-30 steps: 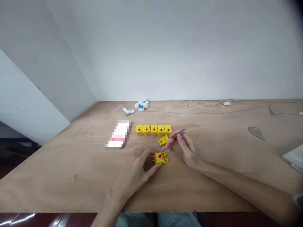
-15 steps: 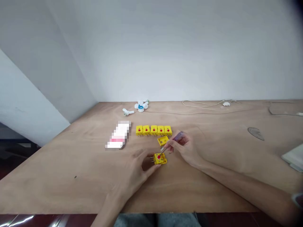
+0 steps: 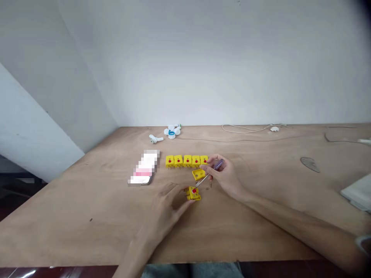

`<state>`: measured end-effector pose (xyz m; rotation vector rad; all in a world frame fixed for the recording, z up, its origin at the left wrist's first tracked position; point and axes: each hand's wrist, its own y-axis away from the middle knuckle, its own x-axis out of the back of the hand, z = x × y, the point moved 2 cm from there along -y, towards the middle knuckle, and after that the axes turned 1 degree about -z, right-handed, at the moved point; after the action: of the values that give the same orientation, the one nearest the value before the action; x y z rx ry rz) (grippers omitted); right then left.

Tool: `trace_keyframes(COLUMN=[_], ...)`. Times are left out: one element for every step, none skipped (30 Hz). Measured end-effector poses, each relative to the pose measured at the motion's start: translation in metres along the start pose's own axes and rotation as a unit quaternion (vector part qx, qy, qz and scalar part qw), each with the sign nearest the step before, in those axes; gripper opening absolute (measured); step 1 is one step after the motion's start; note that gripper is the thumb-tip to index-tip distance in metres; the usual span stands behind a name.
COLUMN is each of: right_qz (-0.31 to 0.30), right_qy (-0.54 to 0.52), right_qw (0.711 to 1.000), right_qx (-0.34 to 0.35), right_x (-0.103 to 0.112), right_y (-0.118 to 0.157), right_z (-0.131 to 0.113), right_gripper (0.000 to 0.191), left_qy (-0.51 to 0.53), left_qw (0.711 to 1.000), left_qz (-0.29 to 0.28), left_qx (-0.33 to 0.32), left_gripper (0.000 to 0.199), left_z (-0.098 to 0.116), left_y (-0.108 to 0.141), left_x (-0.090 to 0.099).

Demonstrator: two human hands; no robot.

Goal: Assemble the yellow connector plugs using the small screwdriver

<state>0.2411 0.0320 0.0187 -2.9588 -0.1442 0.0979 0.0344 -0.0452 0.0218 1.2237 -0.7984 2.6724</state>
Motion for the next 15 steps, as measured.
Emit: trace_keyframes(right_qz=[0.0, -0.007, -0.021, -0.039, -0.06, -0.082, -0.102, -0.115, -0.124, -0.127, -0.122, -0.122, -0.113, -0.106, -0.106], right_qy=[-0.011, -0.019, -0.024, -0.029, -0.031, -0.032, -0.027, -0.014, 0.008, 0.04, 0.082, 0.125, 0.167, 0.217, 0.265], right_qw=[1.0, 1.0, 0.999, 0.999, 0.997, 0.995, 0.993, 0.991, 0.989, 0.987, 0.984, 0.978, 0.97, 0.959, 0.946], right_qx=[0.0, 0.004, 0.011, 0.022, 0.036, 0.048, 0.059, 0.07, 0.08, 0.089, 0.103, 0.117, 0.133, 0.151, 0.156], right_x=[0.0, 0.0, 0.0, 0.002, 0.004, 0.006, 0.009, 0.013, 0.017, 0.021, 0.025, 0.028, 0.031, 0.032, 0.033], right_y=[0.001, 0.002, 0.004, 0.005, 0.007, 0.009, 0.01, 0.011, 0.01, 0.01, 0.008, 0.007, 0.005, 0.003, 0.001], right_z=[-0.001, -0.002, -0.004, -0.005, -0.006, -0.007, -0.008, -0.009, -0.01, -0.011, -0.013, -0.016, -0.019, -0.023, -0.026], right_gripper=[0.043, 0.044, 0.042, 0.039, 0.036, 0.035, 0.034, 0.033, 0.03, 0.029, 0.028, 0.029, 0.029, 0.03, 0.032], left_qy=[0.0, 0.001, 0.004, 0.007, 0.009, 0.01, 0.009, 0.009, 0.008, 0.007, 0.007, 0.008, 0.01, 0.01, 0.011], left_qw=[1.0, 1.0, 1.0, 1.0, 1.0, 1.0, 1.0, 1.0, 1.0, 1.0, 1.0, 1.0, 1.0, 1.0, 1.0], left_qz=[0.001, 0.003, 0.005, 0.006, 0.007, 0.004, 0.002, 0.002, 0.002, 0.001, 0.003, 0.003, 0.002, 0.001, 0.001], left_qx=[0.0, -0.001, -0.003, -0.005, -0.006, -0.004, -0.003, -0.002, 0.0, 0.001, 0.001, 0.0, 0.0, 0.0, 0.0], left_gripper=[0.023, 0.023, 0.023, 0.022, 0.022, 0.021, 0.022, 0.022, 0.023, 0.023, 0.023, 0.023, 0.023, 0.023, 0.023], left_z=[-0.001, -0.002, -0.003, -0.004, -0.005, -0.006, -0.007, -0.007, -0.007, -0.007, -0.006, -0.006, -0.005, -0.005, -0.005], left_y=[0.0, 0.0, 0.001, 0.001, 0.001, 0.001, 0.001, 0.002, 0.002, 0.002, 0.002, 0.002, 0.002, 0.002, 0.002], left_x=[0.0, -0.001, -0.001, -0.002, -0.002, -0.003, -0.004, -0.004, -0.004, -0.003, -0.003, -0.003, -0.002, -0.002, -0.002])
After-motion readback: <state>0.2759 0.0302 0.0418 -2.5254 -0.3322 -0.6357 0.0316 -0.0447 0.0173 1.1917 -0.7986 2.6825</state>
